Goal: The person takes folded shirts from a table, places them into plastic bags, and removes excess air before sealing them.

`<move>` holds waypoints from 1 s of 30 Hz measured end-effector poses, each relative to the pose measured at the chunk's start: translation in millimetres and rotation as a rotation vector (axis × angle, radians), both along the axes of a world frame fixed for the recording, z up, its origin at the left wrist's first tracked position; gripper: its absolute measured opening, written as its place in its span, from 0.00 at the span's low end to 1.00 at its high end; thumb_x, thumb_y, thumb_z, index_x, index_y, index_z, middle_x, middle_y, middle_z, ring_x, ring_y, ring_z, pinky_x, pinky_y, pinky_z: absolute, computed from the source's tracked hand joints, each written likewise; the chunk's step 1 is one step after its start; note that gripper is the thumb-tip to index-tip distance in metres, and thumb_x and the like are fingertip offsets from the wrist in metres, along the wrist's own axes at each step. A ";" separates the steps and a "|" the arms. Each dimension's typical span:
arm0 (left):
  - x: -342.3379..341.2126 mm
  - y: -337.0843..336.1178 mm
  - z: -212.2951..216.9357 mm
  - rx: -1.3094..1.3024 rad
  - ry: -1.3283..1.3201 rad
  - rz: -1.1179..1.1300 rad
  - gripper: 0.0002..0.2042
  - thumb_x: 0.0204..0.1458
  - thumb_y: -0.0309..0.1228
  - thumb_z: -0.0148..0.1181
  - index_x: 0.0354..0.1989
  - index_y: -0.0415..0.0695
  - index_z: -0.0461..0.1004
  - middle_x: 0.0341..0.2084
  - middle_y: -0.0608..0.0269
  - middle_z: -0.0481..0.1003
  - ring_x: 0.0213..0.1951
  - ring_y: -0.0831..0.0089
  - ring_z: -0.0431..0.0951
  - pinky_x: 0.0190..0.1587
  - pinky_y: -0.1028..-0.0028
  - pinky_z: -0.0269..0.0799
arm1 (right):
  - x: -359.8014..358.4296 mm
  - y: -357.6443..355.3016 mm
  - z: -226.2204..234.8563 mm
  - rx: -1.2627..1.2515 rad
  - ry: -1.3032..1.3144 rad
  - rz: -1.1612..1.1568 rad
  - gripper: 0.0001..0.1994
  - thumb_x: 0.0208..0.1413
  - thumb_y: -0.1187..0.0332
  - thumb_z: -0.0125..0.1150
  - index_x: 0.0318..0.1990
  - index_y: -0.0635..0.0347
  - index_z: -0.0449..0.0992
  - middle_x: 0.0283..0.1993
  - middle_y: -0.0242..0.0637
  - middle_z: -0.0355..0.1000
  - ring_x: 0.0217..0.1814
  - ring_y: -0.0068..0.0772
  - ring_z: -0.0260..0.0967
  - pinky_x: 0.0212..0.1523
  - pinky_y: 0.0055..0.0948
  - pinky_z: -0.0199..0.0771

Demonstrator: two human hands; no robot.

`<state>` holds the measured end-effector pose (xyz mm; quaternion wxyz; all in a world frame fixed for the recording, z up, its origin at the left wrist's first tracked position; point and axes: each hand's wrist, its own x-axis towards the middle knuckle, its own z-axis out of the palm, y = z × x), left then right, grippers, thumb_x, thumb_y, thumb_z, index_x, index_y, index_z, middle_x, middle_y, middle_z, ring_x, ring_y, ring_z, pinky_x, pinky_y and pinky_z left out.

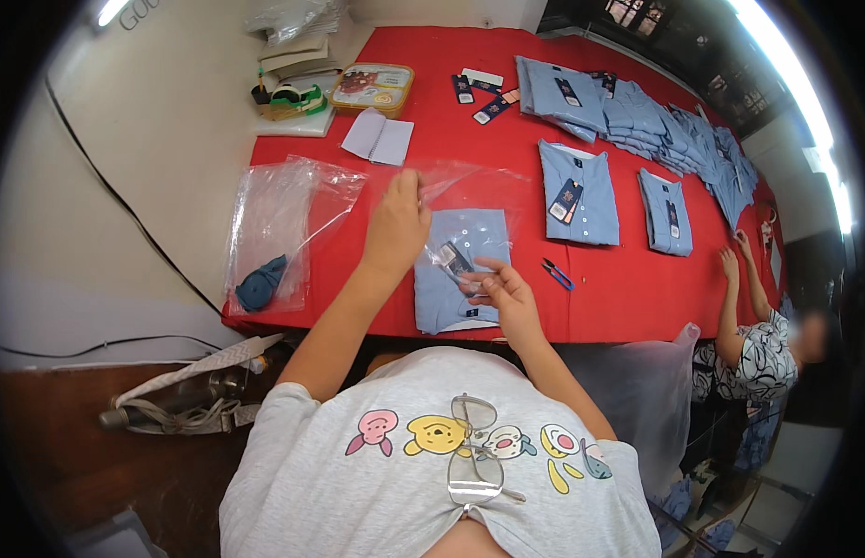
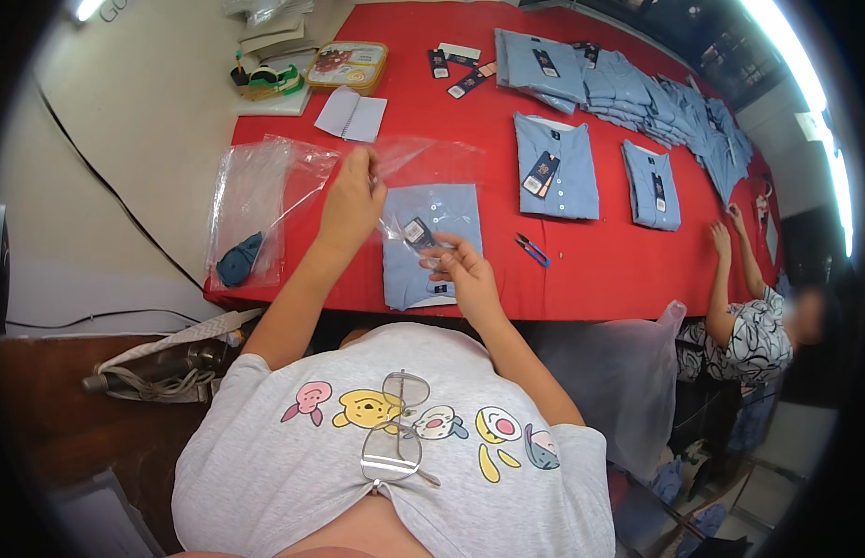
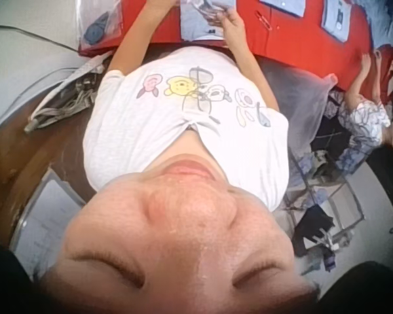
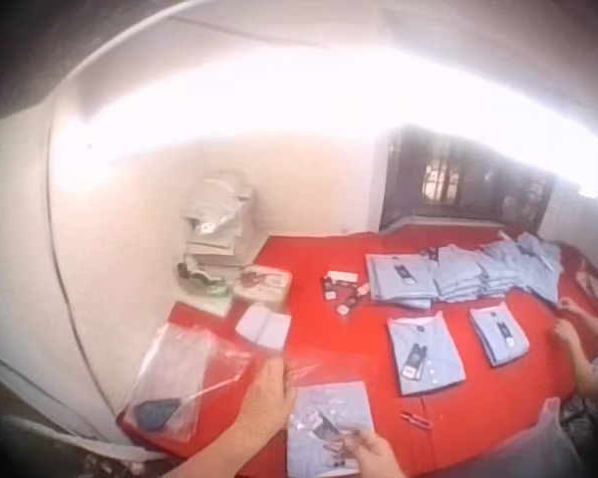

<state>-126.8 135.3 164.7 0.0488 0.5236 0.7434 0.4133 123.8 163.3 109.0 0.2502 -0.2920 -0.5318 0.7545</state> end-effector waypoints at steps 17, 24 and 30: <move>-10.8 53.3 -127.6 0.260 -0.783 0.063 0.52 0.50 0.33 0.83 0.77 0.42 0.49 0.75 0.41 0.54 0.73 0.43 0.66 0.69 0.48 0.71 | -76.6 87.3 35.3 1.246 -0.318 -0.365 0.10 0.62 0.78 0.69 0.49 0.57 0.88 0.64 0.45 0.80 0.63 0.44 0.79 0.56 0.35 0.84; -13.1 30.2 -102.1 0.199 0.302 0.033 0.52 0.48 0.34 0.80 0.80 0.50 0.52 0.78 0.42 0.53 0.76 0.44 0.60 0.80 0.39 0.48 | -60.2 122.3 -50.9 1.467 -0.656 -0.291 0.11 0.60 0.72 0.69 0.49 0.51 0.88 0.61 0.39 0.81 0.58 0.45 0.80 0.52 0.39 0.85; -28.4 59.4 -104.9 0.153 0.603 -0.199 0.23 0.55 0.31 0.67 0.61 0.47 0.77 0.65 0.55 0.73 0.71 0.57 0.70 0.79 0.40 0.51 | -55.8 137.3 -58.0 1.564 -0.837 -0.194 0.12 0.59 0.70 0.67 0.49 0.47 0.87 0.57 0.33 0.83 0.46 0.41 0.83 0.41 0.39 0.85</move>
